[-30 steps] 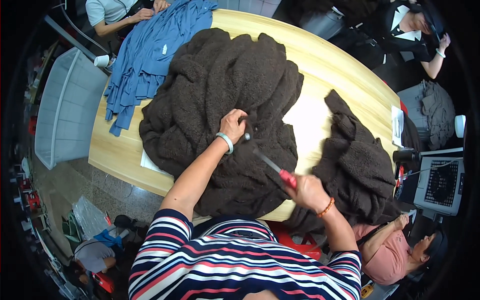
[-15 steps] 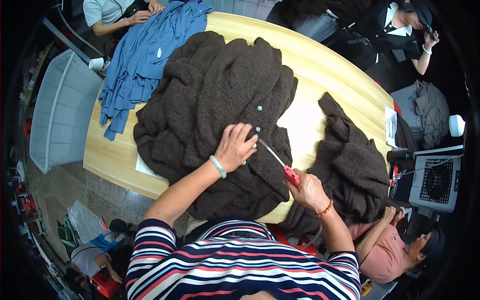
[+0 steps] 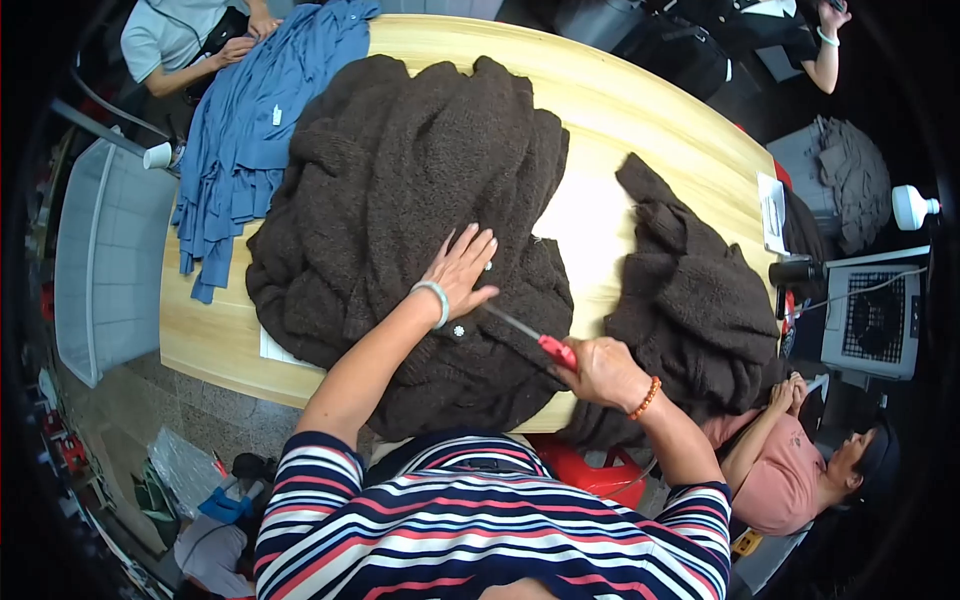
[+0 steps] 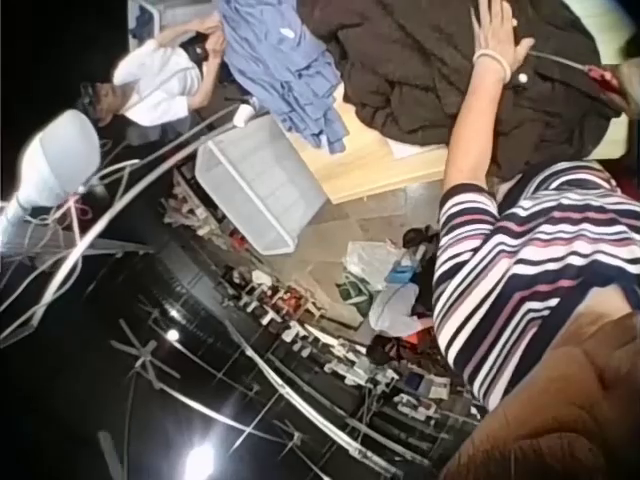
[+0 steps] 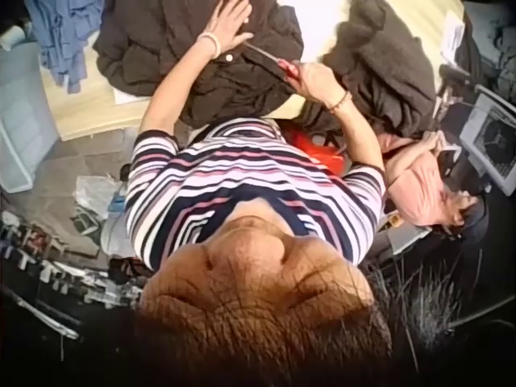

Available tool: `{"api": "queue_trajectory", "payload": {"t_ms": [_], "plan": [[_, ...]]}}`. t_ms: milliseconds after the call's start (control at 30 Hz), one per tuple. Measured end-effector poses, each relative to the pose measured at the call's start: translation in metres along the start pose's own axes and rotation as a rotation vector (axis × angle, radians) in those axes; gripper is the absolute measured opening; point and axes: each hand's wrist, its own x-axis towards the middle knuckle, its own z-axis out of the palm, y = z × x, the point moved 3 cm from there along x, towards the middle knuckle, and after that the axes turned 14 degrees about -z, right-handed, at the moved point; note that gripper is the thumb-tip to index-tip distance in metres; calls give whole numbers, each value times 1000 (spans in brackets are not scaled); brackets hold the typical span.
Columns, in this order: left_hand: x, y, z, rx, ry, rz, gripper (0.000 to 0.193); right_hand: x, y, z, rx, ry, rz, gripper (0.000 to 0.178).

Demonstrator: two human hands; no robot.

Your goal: Use scissors to trim loose threads from brown knitted garments.

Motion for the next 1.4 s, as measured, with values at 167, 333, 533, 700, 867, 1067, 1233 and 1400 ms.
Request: {"api": "queue_trajectory", "payload": {"t_ms": [167,333,533,700,867,1067,1233,1400], "plan": [[-56,4,-2,120,-139,55,91,-14,-8,24,104,-66,5,33],[-77,0,6,111,-131,42,89,-5,7,-1,31,182,86,28],[-72,3,5,37,-95,29,82,14,19,-30,-93,312,125,22],[-74,1,5,28,-50,18,80,1,-7,12,-83,25,-66,28],[-82,1,-6,-56,21,65,66,-27,-18,28,24,-133,-97,33],[-9,15,-45,-310,239,108,36,-27,-4,6,65,204,134,21],[50,-13,-25,-118,203,-198,31,-7,-2,-5,27,330,125,21],[42,-44,-14,-380,241,-143,7,5,2,7,4,235,89,22]]}}
